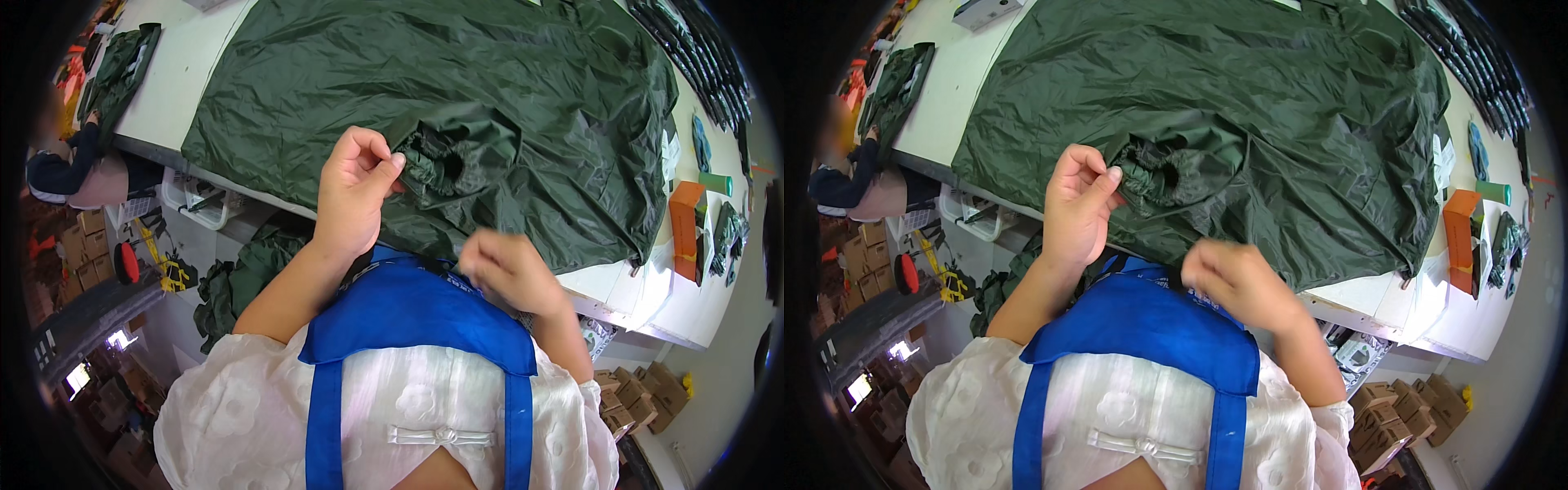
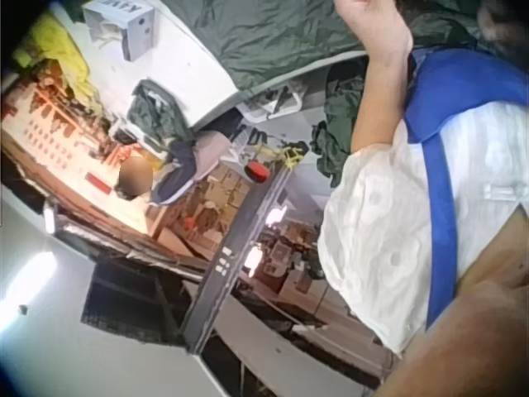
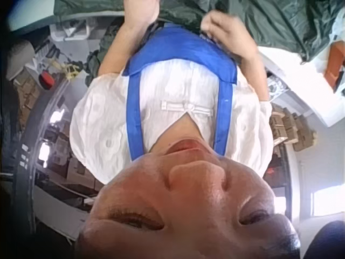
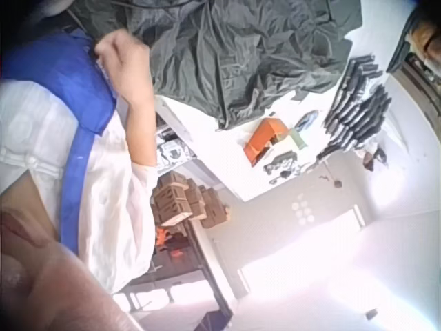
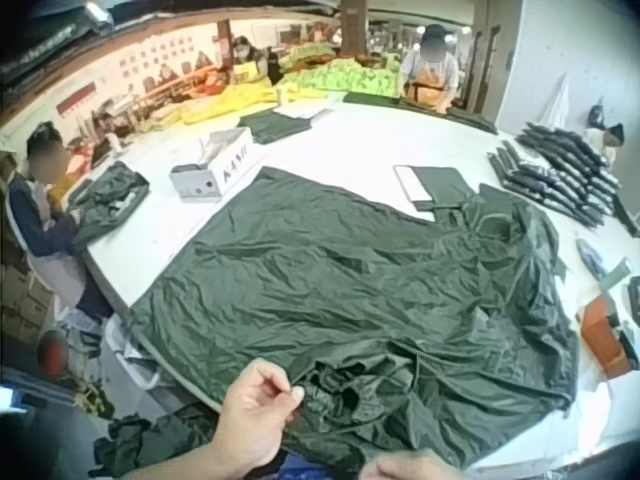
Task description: The person folds a dark green jacket on a white table. They smooth the fabric, fold the sleeves inward, fold the body in half, and then fold it again into a compact rectangle.
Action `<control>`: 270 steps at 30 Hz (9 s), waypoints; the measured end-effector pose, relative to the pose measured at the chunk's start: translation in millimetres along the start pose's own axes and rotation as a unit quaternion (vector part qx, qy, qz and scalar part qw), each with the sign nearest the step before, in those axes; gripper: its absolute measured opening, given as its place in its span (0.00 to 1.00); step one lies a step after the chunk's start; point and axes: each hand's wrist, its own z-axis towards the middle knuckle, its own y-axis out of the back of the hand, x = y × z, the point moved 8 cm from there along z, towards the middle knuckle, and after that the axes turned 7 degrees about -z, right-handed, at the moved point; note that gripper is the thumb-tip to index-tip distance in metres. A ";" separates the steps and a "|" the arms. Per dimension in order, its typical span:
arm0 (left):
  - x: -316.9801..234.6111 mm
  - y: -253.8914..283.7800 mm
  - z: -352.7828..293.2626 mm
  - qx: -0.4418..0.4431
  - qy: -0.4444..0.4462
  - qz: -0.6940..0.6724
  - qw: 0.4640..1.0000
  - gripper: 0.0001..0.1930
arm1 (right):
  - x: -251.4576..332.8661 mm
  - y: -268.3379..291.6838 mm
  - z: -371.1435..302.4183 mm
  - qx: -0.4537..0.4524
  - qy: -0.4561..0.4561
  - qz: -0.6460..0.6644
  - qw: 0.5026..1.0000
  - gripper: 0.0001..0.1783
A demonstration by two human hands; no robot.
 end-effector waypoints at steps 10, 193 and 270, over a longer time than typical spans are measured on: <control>-0.6 38.0 -12.2 0.000 0.154 0.185 0.971 0.16 | -52.7 28.6 53.8 -0.269 -0.015 0.294 0.917 0.15; 338.8 -321.2 197.5 0.397 -0.281 0.525 0.698 0.27 | -285.3 581.1 -41.5 -0.505 -0.177 0.167 0.828 0.17; 294.0 -282.0 316.9 0.293 -0.283 0.624 0.667 0.15 | -275.4 361.7 -164.2 -0.236 -0.141 -0.562 0.780 0.22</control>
